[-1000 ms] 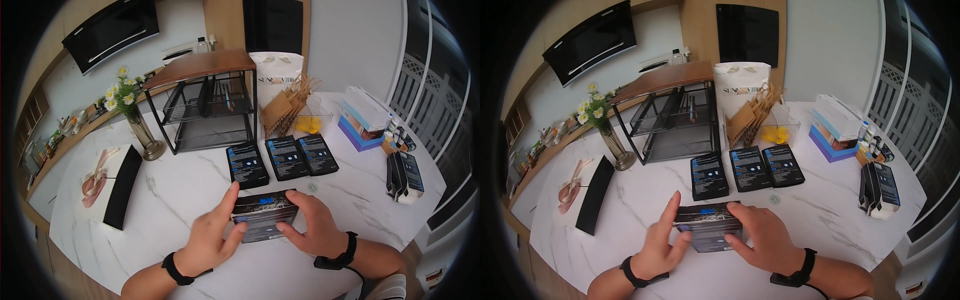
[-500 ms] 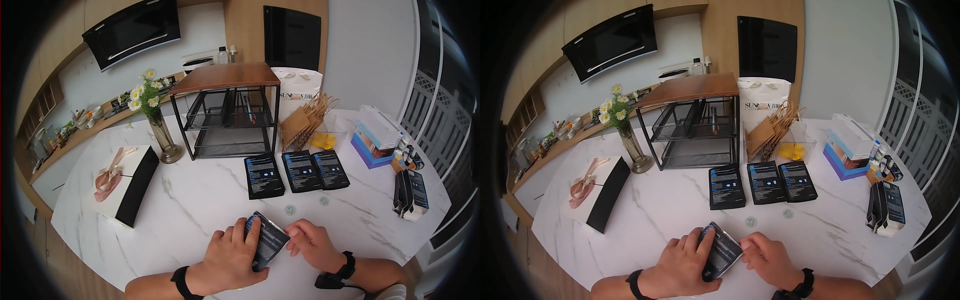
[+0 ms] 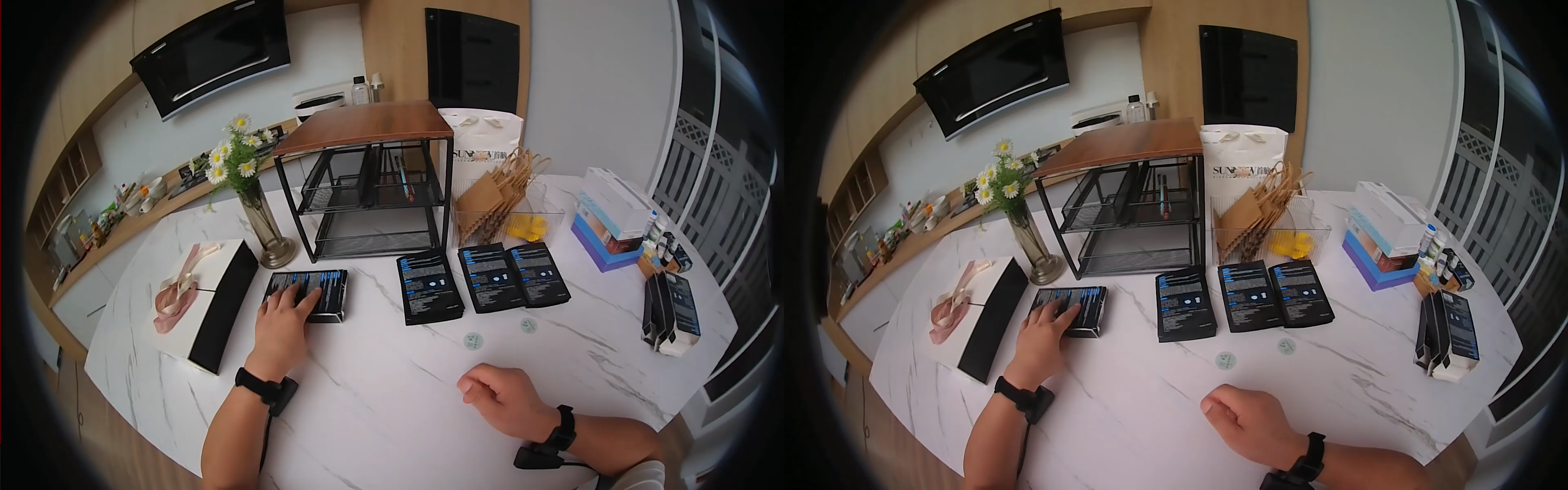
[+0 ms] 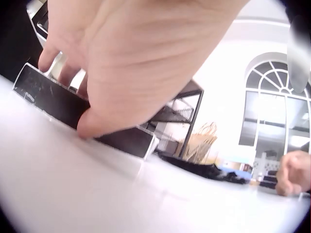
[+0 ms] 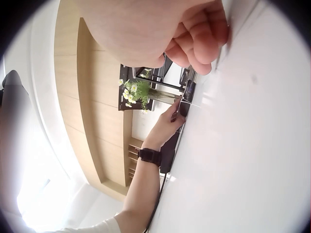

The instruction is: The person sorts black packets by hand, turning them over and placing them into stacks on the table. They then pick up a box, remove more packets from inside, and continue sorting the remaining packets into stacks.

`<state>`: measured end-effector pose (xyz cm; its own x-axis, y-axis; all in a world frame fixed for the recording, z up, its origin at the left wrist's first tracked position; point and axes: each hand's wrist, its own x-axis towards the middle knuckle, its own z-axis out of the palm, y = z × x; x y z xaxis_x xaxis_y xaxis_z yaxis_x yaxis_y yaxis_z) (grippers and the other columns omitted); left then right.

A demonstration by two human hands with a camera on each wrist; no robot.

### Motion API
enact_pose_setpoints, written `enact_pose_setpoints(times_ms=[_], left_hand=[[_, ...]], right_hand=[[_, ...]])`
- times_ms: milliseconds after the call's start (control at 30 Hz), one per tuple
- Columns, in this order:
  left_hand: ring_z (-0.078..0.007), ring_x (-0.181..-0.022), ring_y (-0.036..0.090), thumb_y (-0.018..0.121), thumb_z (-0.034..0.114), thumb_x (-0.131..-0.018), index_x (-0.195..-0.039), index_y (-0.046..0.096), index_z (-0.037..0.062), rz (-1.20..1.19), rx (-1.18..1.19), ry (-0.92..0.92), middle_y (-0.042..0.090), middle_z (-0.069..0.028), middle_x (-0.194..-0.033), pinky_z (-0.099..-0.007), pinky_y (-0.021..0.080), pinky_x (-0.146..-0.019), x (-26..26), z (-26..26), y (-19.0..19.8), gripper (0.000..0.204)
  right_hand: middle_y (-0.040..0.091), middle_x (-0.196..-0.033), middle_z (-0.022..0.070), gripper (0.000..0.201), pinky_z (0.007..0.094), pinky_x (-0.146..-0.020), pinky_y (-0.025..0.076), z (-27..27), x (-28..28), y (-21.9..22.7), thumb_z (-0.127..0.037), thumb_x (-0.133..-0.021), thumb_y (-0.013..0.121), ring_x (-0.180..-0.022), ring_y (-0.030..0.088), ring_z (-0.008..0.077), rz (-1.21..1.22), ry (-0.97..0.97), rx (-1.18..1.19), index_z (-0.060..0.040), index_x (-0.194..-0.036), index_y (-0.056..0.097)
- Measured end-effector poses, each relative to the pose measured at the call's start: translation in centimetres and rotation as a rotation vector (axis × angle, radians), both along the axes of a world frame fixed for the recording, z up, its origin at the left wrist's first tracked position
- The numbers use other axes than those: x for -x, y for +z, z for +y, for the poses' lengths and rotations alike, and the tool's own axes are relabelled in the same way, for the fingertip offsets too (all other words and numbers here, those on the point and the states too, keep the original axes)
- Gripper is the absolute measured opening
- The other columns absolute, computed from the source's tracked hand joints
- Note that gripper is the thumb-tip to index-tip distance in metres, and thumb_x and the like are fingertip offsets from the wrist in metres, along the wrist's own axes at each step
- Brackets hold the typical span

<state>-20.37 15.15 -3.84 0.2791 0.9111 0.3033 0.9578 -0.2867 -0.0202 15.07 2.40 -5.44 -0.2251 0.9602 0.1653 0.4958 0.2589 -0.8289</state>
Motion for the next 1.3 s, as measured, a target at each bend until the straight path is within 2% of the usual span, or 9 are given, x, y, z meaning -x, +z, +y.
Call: enact_pose_setpoints(times_ms=[67, 200, 400, 600, 733, 833, 933, 1067, 1300], left_hand=[[-0.0343, -0.132, 0.052, 0.074, 0.008, -0.081, -0.142, 0.06, 0.0225, -0.01, -0.039, 0.115, 0.056, -0.0122, -0.142, -0.0493, 0.043, -0.11, -0.4, 0.2, 0.0, 0.064], [-0.0343, -0.129, 0.053, 0.075, 0.011, -0.083, -0.141, 0.059, 0.0166, -0.039, 0.054, 0.11, 0.059, -0.0138, -0.136, -0.0486, 0.046, -0.106, -1.8, -0.9, 1.6, 0.061], [-0.0369, -0.135, 0.05, 0.074, 0.016, -0.086, -0.141, 0.055, 0.0015, -0.083, 0.127, -0.082, 0.056, -0.0193, -0.142, -0.0459, 0.048, -0.108, -3.4, -1.5, 1.9, 0.06], [-0.0481, -0.15, 0.027, 0.074, 0.024, -0.086, -0.151, 0.04, -0.0073, -0.169, 0.162, -0.117, 0.035, -0.0331, -0.158, -0.0478, 0.031, -0.122, -1.1, 2.4, -0.7, 0.08], [-0.0505, -0.15, 0.026, 0.073, 0.026, -0.086, -0.152, 0.039, -0.0067, -0.209, 0.192, -0.071, 0.032, -0.0351, -0.158, -0.0491, 0.029, -0.123, -2.3, 2.6, -0.3, 0.08], [-0.0508, -0.149, 0.027, 0.073, 0.028, -0.087, -0.152, 0.038, -0.0061, -0.182, 0.225, -0.074, 0.033, -0.0351, -0.158, -0.0498, 0.028, -0.123, -4.5, 1.7, 0.7, 0.082], [-0.0515, -0.145, 0.032, 0.074, 0.03, -0.087, -0.152, 0.038, -0.0033, -0.222, 0.155, -0.317, 0.036, -0.0333, -0.155, -0.0516, 0.03, -0.121, -7.8, 0.7, 0.6, 0.082], [-0.0476, -0.145, 0.035, 0.074, 0.033, -0.088, -0.151, 0.041, -0.0011, -0.211, 0.223, -0.418, 0.037, -0.0318, -0.155, -0.051, 0.034, -0.118, -13.9, -0.8, 2.1, 0.078], [-0.0387, -0.128, 0.051, 0.074, 0.049, -0.085, -0.138, 0.053, 0.0021, -0.144, 0.191, -0.202, 0.053, -0.0192, -0.135, -0.0498, 0.048, -0.103, -20.8, 0.4, 2.1, 0.074]], right_hand=[[0.066, -0.073, 0.0065, 0.019, 0.033, -0.059, 0.048, -0.1, 0.1, 0.2, -0.023, -0.102, 0.062, -0.06, 0.061, 0.0207, -0.02, 0.014, -0.012, -0.0065, -0.097, 0.069], [0.068, -0.076, 0.0068, 0.016, 0.0341, -0.059, 0.048, -0.2, 0.3, 0.7, -0.022, -0.101, 0.062, -0.062, 0.062, 0.0216, -0.066, 0.029, -0.043, -0.0075, -0.096, 0.069], [0.069, -0.078, 0.0075, 0.015, 0.0379, -0.063, 0.05, -0.3, 0.5, 0.9, -0.021, -0.1, 0.062, -0.066, 0.064, 0.0267, -0.076, 0.046, -0.069, -0.0078, -0.095, 0.069], [0.068, -0.078, 0.0072, 0.013, 0.0414, -0.065, 0.05, 0.1, 0.7, -0.3, -0.019, -0.098, 0.062, -0.07, 0.066, 0.03, -0.07, 0.064, -0.17, -0.0076, -0.092, 0.066], [0.069, -0.078, 0.0079, 0.012, 0.0421, -0.065, 0.051, 0.3, 0.8, -0.7, -0.018, -0.098, 0.062, -0.071, 0.066, 0.0303, -0.084, 0.059, -0.183, -0.0075, -0.092, 0.066], [0.071, -0.08, 0.006, 0.01, 0.0364, -0.062, 0.051, 0.4, 0.8, -1.2, -0.016, -0.096, 0.065, -0.065, 0.066, 0.0252, -0.068, 0.06, -0.257, -0.0075, -0.092, 0.069], [0.071, -0.079, 0.0056, 0.009, 0.0366, -0.062, 0.052, 0.5, 0.9, -1.3, -0.016, -0.096, 0.065, -0.065, 0.066, 0.0256, -0.076, 0.063, -0.287, -0.0084, -0.092, 0.069], [0.069, -0.076, 0.0083, 0.008, 0.0426, -0.063, 0.052, 0.4, 1.0, -1.1, -0.014, -0.095, 0.064, -0.069, 0.067, 0.0317, -0.059, 0.061, -0.264, -0.0079, -0.089, 0.066], [0.069, -0.075, 0.0086, 0.011, 0.0441, -0.063, 0.052, 0.4, 1.2, -1.3, -0.014, -0.094, 0.063, -0.068, 0.066, 0.0322, -0.058, 0.074, -0.274, -0.0068, -0.086, 0.064]])
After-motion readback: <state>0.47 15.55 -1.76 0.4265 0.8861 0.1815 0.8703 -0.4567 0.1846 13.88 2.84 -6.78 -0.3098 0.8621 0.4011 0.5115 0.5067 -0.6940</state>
